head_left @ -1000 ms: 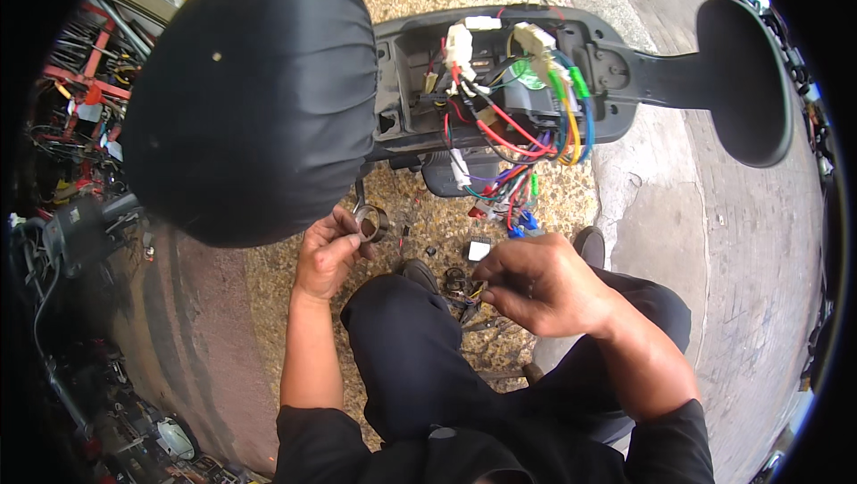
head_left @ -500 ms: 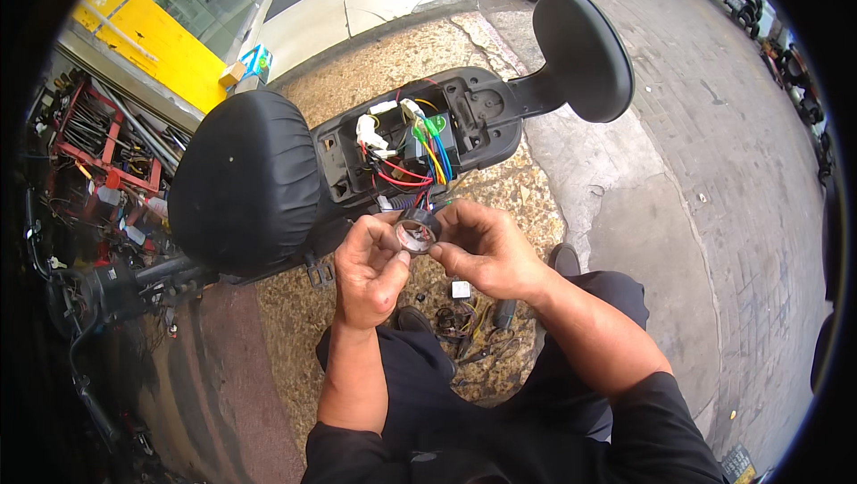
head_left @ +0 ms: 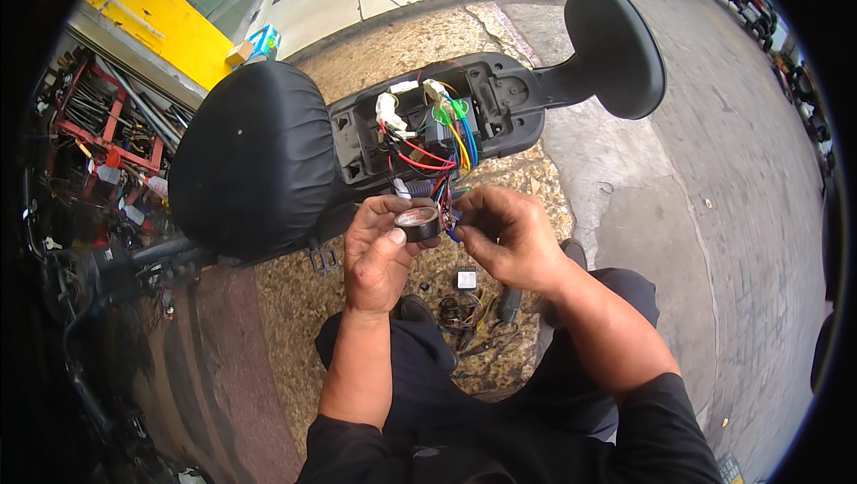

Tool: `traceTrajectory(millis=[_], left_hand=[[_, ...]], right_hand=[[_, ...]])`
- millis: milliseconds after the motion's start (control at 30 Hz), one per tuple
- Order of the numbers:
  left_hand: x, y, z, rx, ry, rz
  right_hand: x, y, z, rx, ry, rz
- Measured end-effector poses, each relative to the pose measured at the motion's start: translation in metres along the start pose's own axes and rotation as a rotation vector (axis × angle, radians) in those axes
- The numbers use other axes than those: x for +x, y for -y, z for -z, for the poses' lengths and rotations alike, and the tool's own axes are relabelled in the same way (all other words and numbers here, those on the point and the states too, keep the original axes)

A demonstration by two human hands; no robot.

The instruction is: The person kneels beside a scooter with the seat compartment open and works on the internal wiring. They connect and disconnect wire connectors, wrap connections with electrical tape, and organize the wires within the compartment.

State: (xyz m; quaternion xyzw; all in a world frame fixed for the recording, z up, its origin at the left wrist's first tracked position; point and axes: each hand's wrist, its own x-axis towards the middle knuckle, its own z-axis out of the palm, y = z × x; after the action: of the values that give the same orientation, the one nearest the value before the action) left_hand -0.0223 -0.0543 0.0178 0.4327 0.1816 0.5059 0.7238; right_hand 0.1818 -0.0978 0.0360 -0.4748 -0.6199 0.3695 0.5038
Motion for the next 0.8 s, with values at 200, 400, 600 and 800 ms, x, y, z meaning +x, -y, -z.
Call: traceTrajectory(millis=[200, 400, 600, 800], left_hand=[[-0.002, 0.003, 0.017, -0.111, 0.010, 0.037], [-0.002, 0.006, 0.018, 0.000, -0.014, -0.016], [-0.005, 0.014, 0.011, 0.346, 0.014, -0.171], [-0.004, 0.017, 0.010, 0.352, 0.057, -0.184]], right_hand=[[0.003, -0.002, -0.010, 0.059, 0.035, -0.086], [0.005, 0.000, -0.022, 0.086, 0.020, -0.085], [0.004, 0.002, -0.019, -0.028, -0.004, -0.127], [0.006, 0.001, -0.015, -0.088, 0.007, -0.161]])
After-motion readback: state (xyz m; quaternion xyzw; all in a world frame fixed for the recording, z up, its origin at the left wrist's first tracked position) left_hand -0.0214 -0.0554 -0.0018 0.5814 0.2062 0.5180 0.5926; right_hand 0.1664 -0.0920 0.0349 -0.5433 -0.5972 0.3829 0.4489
